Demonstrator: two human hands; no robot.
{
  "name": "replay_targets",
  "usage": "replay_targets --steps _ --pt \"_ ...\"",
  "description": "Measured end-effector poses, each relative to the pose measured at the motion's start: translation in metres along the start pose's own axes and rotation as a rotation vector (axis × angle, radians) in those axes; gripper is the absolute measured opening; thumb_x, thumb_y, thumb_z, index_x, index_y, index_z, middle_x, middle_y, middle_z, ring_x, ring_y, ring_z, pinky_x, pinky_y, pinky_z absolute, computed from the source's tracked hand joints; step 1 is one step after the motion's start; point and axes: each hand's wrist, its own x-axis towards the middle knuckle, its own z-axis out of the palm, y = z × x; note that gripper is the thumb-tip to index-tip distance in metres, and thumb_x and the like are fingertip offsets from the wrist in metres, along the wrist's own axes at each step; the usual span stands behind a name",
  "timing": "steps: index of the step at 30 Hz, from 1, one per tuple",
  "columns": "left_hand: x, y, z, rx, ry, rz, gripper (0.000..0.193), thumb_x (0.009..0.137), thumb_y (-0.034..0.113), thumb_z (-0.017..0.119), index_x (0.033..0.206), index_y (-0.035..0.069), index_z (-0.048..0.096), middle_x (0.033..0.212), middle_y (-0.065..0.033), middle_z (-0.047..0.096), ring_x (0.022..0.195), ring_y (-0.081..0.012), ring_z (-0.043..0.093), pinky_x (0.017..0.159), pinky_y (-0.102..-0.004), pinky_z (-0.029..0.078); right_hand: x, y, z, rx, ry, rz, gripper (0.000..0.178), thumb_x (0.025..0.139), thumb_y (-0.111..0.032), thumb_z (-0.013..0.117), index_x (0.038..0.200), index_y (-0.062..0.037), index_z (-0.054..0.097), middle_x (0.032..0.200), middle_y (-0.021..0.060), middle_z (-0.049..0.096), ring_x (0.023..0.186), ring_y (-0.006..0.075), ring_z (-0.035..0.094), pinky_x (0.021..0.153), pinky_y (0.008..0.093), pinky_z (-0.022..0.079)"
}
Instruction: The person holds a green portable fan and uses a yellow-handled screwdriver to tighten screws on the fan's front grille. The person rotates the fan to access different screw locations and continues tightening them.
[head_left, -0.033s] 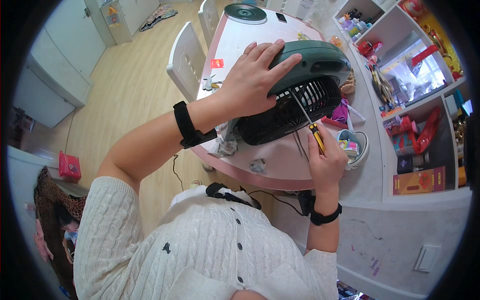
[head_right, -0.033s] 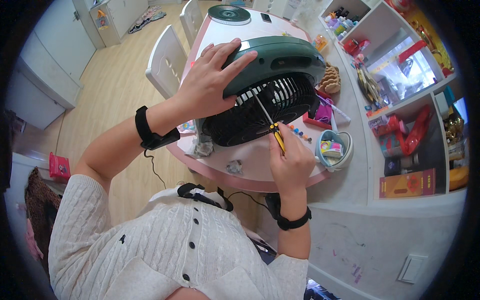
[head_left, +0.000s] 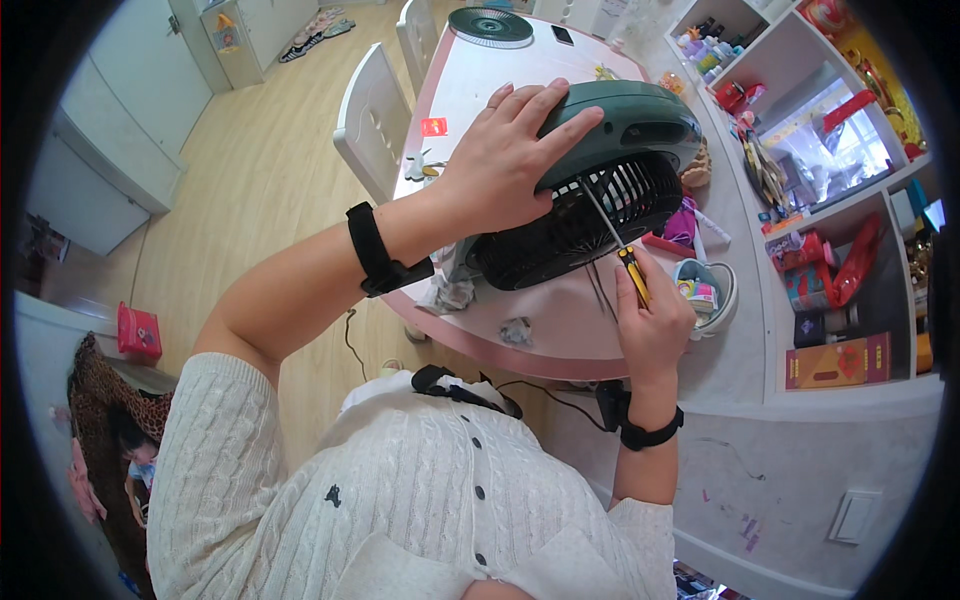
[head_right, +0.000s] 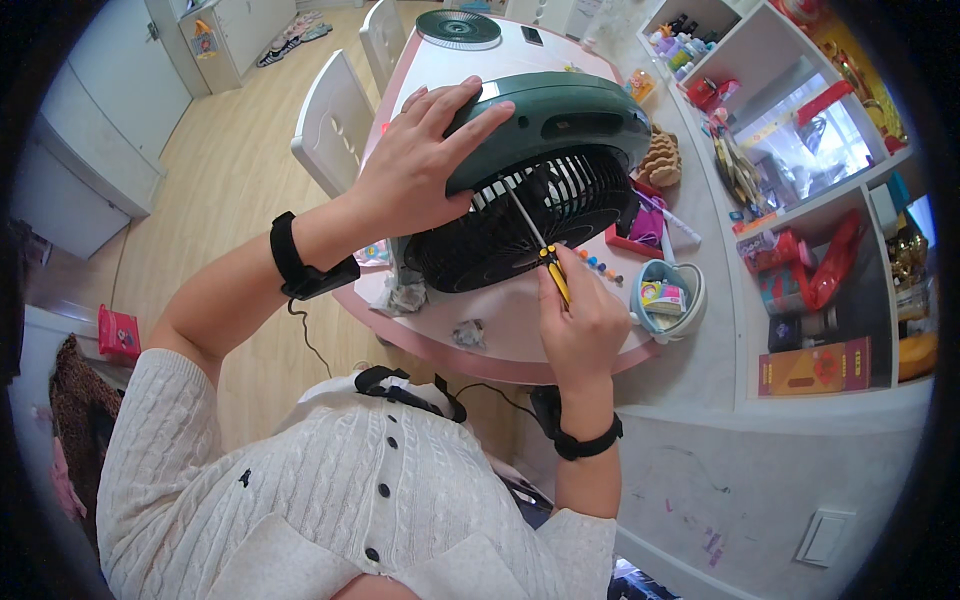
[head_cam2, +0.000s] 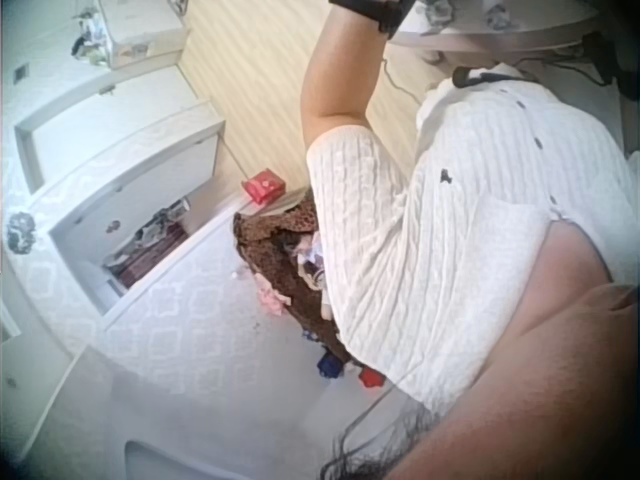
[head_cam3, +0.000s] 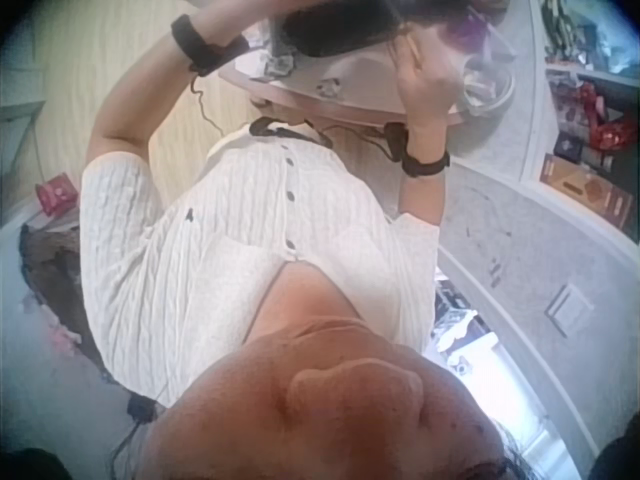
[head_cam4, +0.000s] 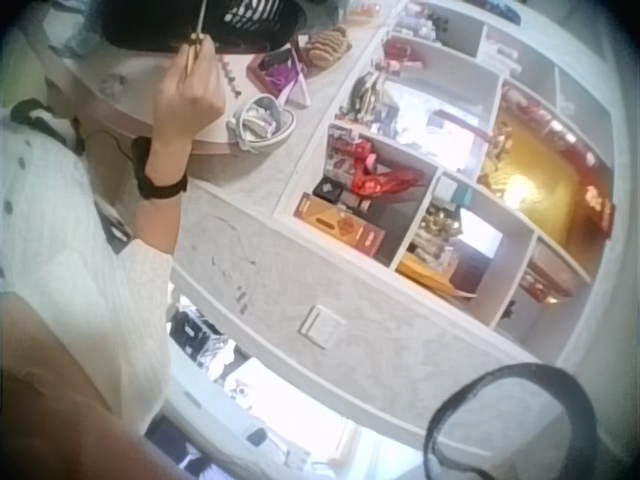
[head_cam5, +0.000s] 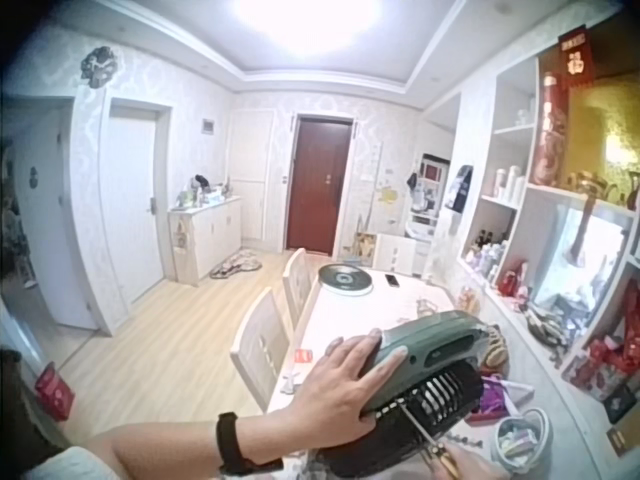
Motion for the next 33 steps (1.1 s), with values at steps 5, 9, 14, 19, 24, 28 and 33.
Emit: replay_targets --steps 5,9,14,19,24,28,33 --pt "0.0003 0.0001 0.0001 0.003 0.002 0.002 0.096 0.059 0.015 0.079 0.146 0.023 0.039 0.143 -0.0165 0.039 0.129 -0.0373 0.042 0.111 -0.0532 0.034 0.0005 -0.0015 0.0006 0.002 0.0 0.01 0.027 0.082 -0.012 0.073 0.107 -0.0045 0.069 0.087 0.0142 0.071 0.072 0.0303 0.069 0.065 0.0366 0.053" --pt "0.0007 -0.0007 0.0001 0.005 0.005 0.013 0.092 0.061 0.017 0.078 0.145 0.022 0.041 0.142 -0.0189 0.04 0.127 -0.038 0.043 0.11 -0.0534 0.034 0.0006 -0.0023 0.0004 0.009 -0.004 0.025 0.026 0.082 -0.012 0.073 0.107 -0.0047 0.069 0.087 0.0141 0.071 0.072 0.0303 0.069 0.064 0.0365 0.053" --pt "0.0002 -0.0004 0.0 0.01 0.008 0.017 0.09 0.061 0.018 0.078 0.144 0.021 0.042 0.142 -0.0198 0.041 0.127 -0.0382 0.043 0.109 -0.0533 0.034 0.0007 -0.0012 0.0019 0.009 0.009 0.015 0.026 0.082 -0.013 0.073 0.106 -0.0047 0.07 0.088 0.0138 0.071 0.073 0.0302 0.069 0.064 0.0364 0.054" --pt "0.0002 -0.0017 0.0007 0.0 0.019 0.023 0.09 0.061 0.018 0.078 0.144 0.021 0.042 0.141 -0.0197 0.041 0.126 -0.0383 0.043 0.109 -0.0534 0.034 0.0012 0.001 0.0029 -0.006 0.024 -0.019 0.027 0.082 -0.013 0.073 0.108 -0.0062 0.07 0.084 0.0126 0.07 0.07 0.0293 0.068 0.062 0.0365 0.052" --pt "0.0005 -0.0015 0.0009 0.012 0.017 0.022 0.09 0.061 0.018 0.078 0.144 0.021 0.042 0.141 -0.0199 0.041 0.126 -0.0383 0.043 0.109 -0.0535 0.035 0.0025 0.0017 -0.0033 -0.14 -0.028 -0.096 0.036 0.078 -0.01 0.073 0.114 -0.0099 0.069 0.076 0.0089 0.062 0.062 0.0265 0.06 0.057 0.037 0.047" --pt "0.0004 -0.0016 0.0009 0.008 0.015 0.029 0.09 0.061 0.018 0.077 0.144 0.021 0.042 0.141 -0.0203 0.041 0.126 -0.0382 0.043 0.109 -0.0539 0.035 0.0003 0.0 -0.0041 -0.226 -0.02 -0.14 0.04 0.077 -0.009 0.074 0.116 -0.011 0.069 0.077 0.0077 0.06 0.062 0.0259 0.059 0.057 0.0377 0.046" --pt "0.0001 -0.0019 0.0002 0.008 0.01 0.026 0.09 0.061 0.017 0.077 0.144 0.02 0.042 0.142 -0.0207 0.041 0.127 -0.0374 0.043 0.109 -0.0537 0.034 0.0011 -0.0003 0.0017 -0.188 0.015 -0.163 0.037 0.079 -0.009 0.073 0.116 -0.0077 0.068 0.078 0.0081 0.06 0.064 0.0263 0.06 0.057 0.0363 0.047"
